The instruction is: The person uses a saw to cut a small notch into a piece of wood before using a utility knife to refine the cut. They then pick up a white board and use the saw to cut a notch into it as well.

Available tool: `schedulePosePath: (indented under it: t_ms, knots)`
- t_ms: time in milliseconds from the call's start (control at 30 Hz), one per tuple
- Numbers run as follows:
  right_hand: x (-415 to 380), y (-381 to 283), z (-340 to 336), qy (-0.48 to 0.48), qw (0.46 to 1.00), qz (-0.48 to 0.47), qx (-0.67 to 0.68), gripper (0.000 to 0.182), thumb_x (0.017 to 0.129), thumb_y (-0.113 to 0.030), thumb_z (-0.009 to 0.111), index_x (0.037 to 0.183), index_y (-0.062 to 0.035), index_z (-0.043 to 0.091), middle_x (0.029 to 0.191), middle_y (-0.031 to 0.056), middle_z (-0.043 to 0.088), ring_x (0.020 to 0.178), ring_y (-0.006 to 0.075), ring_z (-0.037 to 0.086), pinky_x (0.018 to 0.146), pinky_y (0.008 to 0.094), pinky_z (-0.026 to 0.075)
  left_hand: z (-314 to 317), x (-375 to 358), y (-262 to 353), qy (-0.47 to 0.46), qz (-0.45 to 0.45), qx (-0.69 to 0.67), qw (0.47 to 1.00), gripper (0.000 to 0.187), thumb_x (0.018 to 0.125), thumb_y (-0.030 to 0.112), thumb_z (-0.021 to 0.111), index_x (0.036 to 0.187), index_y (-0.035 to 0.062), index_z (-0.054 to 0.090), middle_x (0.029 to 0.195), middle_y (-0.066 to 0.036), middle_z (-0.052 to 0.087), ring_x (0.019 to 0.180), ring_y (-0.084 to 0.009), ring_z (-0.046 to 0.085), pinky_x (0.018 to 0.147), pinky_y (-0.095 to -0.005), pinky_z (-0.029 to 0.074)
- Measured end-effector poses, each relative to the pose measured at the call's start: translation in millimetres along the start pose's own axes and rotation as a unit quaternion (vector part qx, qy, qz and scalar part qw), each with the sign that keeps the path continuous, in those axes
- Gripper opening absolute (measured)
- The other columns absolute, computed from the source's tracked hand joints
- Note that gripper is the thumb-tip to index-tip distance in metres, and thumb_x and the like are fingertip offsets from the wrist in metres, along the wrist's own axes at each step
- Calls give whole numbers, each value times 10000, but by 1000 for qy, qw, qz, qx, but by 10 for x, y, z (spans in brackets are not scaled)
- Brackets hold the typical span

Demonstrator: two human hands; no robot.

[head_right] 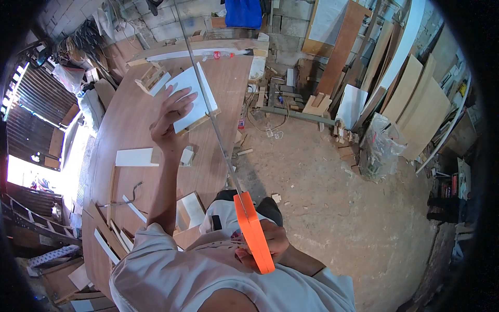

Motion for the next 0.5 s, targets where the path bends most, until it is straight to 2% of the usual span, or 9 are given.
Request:
schedulePosePath:
  t_ms: [67,133,300,500]
  knots:
    - [45,-4,18,-13,1000,2,-8,161,554,87,683,614,7,557,526,51,536,391,172,498,375,254,350,-8,13,38,-8,16,-7,1000,80,796,-8,612,839,32,667,952,-103,695,1036,-281,615,1018,-490,353]
    - [116,-14,56,-13,1000,-23,10,198,512,154,552,507,-11,443,456,50,427,341,137,367,351,257,328,-12,26,66,-12,16,-13,1000,87,807,-6,601,835,36,673,946,-103,696,1035,-283,615,1018,-497,350]
    - [126,-44,46,-32,999,0,-10,204,529,147,575,527,-18,456,472,51,453,359,139,397,375,256,366,-15,35,154,-25,6,-31,999,102,821,2,587,822,42,681,933,-100,698,1034,-278,617,1012,-514,350]
    - [82,-49,42,-28,999,13,-19,216,542,145,608,557,-25,476,493,54,494,385,140,449,408,266,415,-16,48,236,-35,12,-43,998,78,789,-10,622,813,43,674,925,-93,700,1018,-268,623,1007,-515,361]
Point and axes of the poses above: each hand's wrist, its own x-axis towards the middle knuckle, its own z-axis out of the palm, y = z × x, the point moved 3 cm from there along x, towards the middle knuckle
